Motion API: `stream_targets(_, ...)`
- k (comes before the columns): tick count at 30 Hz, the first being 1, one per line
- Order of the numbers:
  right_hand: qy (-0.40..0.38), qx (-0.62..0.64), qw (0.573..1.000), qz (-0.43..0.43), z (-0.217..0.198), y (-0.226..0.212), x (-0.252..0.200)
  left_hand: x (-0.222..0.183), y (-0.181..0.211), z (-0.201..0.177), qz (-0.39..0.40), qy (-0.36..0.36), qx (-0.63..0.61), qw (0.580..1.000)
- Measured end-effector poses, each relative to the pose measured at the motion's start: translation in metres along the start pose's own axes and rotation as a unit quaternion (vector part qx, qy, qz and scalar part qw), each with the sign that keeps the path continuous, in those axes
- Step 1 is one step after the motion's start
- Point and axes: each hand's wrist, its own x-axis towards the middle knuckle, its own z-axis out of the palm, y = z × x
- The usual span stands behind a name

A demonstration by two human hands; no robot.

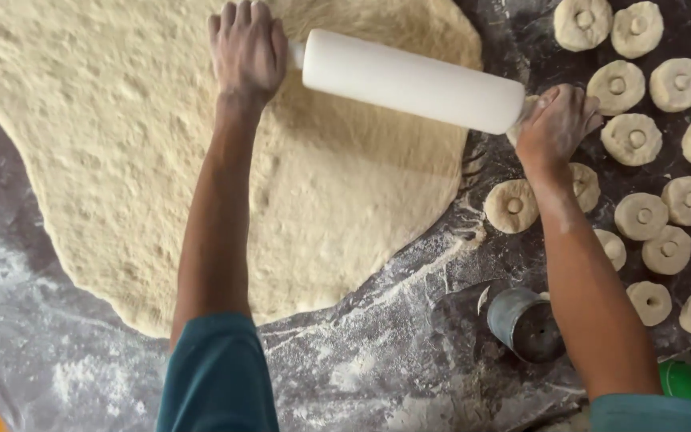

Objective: The person rolls out a large piece of dough and then uses a circular cutter to punch out doughnut shapes.

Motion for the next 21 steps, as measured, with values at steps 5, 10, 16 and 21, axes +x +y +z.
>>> stream_targets(5,-0.053,0.006,0.999,0.013,-0.013,-0.009,-0.039,-0.035,0.002,-0.032,0.008,-0.009,-0.018,1.000)
stream_targets(10,-0.076,0.020,0.997,0.023,-0.013,-0.019,-0.143,-0.141,0.012,-0.112,-0.017,-0.039,-0.041,0.998)
stream_targets(16,-0.057,0.043,0.996,-0.047,-0.037,-0.046,-0.281,-0.284,0.032,-0.196,-0.097,-0.121,-0.010,0.988)
stream_targets(21,-0.062,0.065,0.995,-0.043,-0.063,-0.067,-0.318,-0.325,0.048,-0.232,-0.137,-0.145,0.002,0.980)
